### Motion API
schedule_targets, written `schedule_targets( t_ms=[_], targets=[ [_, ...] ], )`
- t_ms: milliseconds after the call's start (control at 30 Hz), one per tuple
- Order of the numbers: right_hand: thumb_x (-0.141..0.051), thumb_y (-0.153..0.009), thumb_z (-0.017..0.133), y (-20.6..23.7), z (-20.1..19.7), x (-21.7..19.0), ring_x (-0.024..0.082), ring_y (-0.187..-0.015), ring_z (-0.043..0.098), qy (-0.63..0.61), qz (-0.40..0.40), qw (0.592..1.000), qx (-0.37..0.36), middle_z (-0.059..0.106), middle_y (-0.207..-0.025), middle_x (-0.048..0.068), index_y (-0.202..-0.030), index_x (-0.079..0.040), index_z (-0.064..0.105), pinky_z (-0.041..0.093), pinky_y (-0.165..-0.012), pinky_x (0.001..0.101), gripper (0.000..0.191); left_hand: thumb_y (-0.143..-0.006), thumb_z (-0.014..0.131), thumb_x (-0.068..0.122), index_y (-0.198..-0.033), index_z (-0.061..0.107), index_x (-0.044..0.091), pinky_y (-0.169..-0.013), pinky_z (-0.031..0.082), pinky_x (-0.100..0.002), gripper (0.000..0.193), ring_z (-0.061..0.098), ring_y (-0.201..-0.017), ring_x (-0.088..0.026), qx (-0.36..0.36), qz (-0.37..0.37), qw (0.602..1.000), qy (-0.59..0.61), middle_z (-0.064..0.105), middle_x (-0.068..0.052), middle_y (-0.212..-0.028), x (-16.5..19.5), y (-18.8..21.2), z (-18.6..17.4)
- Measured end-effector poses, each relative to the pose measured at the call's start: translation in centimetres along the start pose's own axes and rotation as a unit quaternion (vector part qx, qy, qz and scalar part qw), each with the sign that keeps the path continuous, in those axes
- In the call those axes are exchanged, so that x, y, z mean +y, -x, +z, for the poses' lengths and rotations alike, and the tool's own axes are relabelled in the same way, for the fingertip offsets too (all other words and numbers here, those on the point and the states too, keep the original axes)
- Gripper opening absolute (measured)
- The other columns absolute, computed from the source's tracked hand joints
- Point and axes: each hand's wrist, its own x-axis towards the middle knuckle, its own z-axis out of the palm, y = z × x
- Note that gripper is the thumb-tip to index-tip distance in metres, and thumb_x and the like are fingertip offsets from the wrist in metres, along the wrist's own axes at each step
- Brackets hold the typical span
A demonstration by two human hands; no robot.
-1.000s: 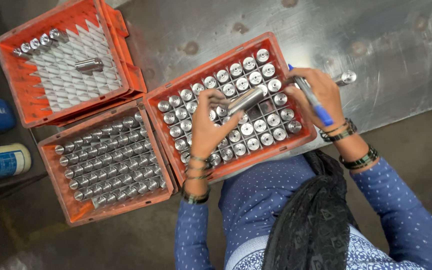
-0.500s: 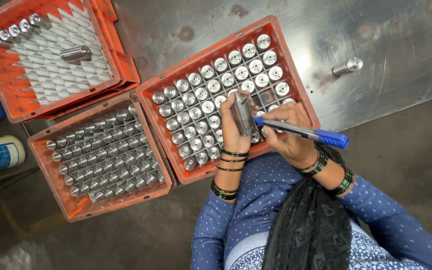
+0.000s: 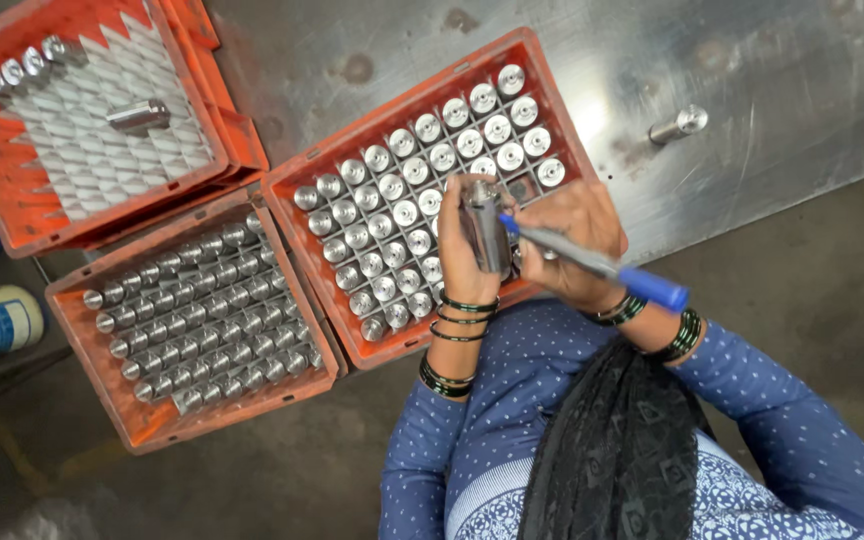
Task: The person repeatedly picks up small cylindrical metal parts from an orange crate, marks each one with a blue marker, and places it back into the crate. The process is repeated for many parts in a consistent sequence.
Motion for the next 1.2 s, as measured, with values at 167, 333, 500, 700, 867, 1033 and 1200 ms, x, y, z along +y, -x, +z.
schedule_targets(
  t_ms=[167,333,500,700,867,1033,1200],
  targets=[
    [-0.006,-0.083,0.069,0.1,-0.6,-0.4,0.022,-0.076,0.059,-0.008,-0.024,1.0,-0.015,0.067,-0.089,0.003,-0.104,-0.01,0.059,0.043,-0.074,0.0384,0.023,-0.111,0.051,0.035,-0.109,0.059,0.001,-0.078,0.054,-0.03,0.035,0.064,-0.084,-0.018,-0.008,0.019,0.998,-0.066,0.064,-0.008,-0.092,0.0,0.0,0.5],
    [-0.006,-0.089,0.07,0.6,-0.9,1.3,0.023,-0.084,0.061,-0.008,-0.006,1.0,-0.003,0.068,-0.095,0.005,-0.11,-0.007,0.057,0.042,-0.08,0.04,0.024,-0.113,0.048,0.037,-0.107,0.06,0.001,-0.079,0.054,-0.03,0.037,0.066,-0.084,-0.018,0.001,0.0,1.0,-0.031,0.066,-0.01,-0.092,-1.3,-0.1,0.3],
    [-0.005,-0.086,0.068,2.6,-0.5,1.4,0.022,-0.08,0.057,-0.016,0.021,0.999,-0.023,0.066,-0.091,0.006,-0.104,-0.007,0.059,0.044,-0.077,0.0394,0.021,-0.106,0.06,0.031,-0.109,0.055,0.004,-0.08,0.056,-0.033,0.028,0.068,-0.084,-0.019,-0.01,0.042,0.997,-0.061,0.067,-0.011,-0.093,-2.6,-1.6,-0.3],
    [-0.009,-0.101,0.066,2.7,-2.1,4.0,0.019,-0.095,0.059,-0.097,0.173,0.979,0.053,0.064,-0.107,0.011,-0.114,0.0,0.055,0.049,-0.086,0.0313,0.019,-0.092,0.076,0.017,-0.117,0.054,0.003,-0.083,0.057,-0.035,0.036,0.071,-0.094,-0.023,-0.1,0.217,0.826,-0.511,0.068,-0.011,-0.102,-2.2,-3.3,-1.5],
    [-0.011,-0.103,0.07,1.9,-2.2,4.2,0.018,-0.096,0.059,-0.103,0.197,0.974,0.037,0.063,-0.108,0.011,-0.117,-0.001,0.061,0.049,-0.088,0.031,0.02,-0.088,0.079,0.019,-0.116,0.057,0.006,-0.084,0.054,-0.041,0.038,0.068,-0.099,-0.032,-0.202,0.266,0.656,-0.677,0.068,-0.013,-0.106,-0.5,-4.4,-2.0],
    [-0.01,-0.094,0.075,1.0,-1.6,3.6,0.019,-0.086,0.056,-0.037,0.189,0.981,-0.002,0.066,-0.097,0.01,-0.112,-0.002,0.069,0.047,-0.078,0.0317,0.02,-0.085,0.078,0.02,-0.121,0.059,0.004,-0.083,0.051,-0.044,0.044,0.064,-0.098,-0.033,-0.234,0.218,0.63,-0.708,0.067,-0.011,-0.109,0.0,-5.1,-0.8],
    [-0.01,-0.102,0.069,1.3,-2.0,3.9,0.02,-0.097,0.065,-0.049,0.208,0.977,0.01,0.068,-0.107,0.011,-0.118,-0.003,0.067,0.052,-0.088,0.0327,0.017,-0.081,0.083,0.041,-0.11,0.059,0.008,-0.082,0.042,-0.046,0.05,0.055,-0.099,-0.032,-0.109,0.249,0.493,-0.826,0.065,-0.009,-0.101,3.1,-4.6,-2.4]
  ],
)
